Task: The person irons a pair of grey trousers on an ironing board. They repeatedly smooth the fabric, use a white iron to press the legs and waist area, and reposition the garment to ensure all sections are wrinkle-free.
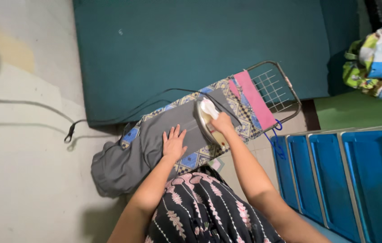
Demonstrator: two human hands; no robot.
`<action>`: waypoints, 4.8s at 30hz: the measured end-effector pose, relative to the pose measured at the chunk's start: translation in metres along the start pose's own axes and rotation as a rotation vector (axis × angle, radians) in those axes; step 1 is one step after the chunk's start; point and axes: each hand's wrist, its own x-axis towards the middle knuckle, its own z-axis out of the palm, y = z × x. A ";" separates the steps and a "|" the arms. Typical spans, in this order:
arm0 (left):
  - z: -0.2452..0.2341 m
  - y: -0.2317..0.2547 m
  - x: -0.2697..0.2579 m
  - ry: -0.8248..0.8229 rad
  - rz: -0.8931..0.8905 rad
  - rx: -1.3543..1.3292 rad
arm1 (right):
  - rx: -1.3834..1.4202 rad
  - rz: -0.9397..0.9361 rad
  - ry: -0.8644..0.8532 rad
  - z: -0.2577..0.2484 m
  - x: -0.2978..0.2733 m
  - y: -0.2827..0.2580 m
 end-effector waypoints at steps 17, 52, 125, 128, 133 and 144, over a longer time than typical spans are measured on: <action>-0.012 0.017 0.018 -0.114 -0.040 0.130 | 0.104 -0.026 0.061 -0.039 -0.030 0.047; -0.005 0.016 0.016 -0.112 -0.025 0.162 | 0.211 0.224 0.152 -0.057 -0.078 0.094; 0.045 -0.145 -0.085 0.439 -0.499 -0.367 | 0.140 -0.221 -0.259 0.056 -0.125 -0.045; 0.065 -0.151 -0.077 0.618 -0.562 -0.468 | 0.104 -0.200 -0.248 0.057 -0.130 -0.050; 0.089 -0.176 -0.081 0.945 -0.735 -0.759 | 0.099 -0.186 -0.242 0.059 -0.110 -0.078; 0.018 -0.230 -0.114 1.042 -0.747 -0.611 | 0.244 -0.084 -0.253 0.071 -0.053 -0.147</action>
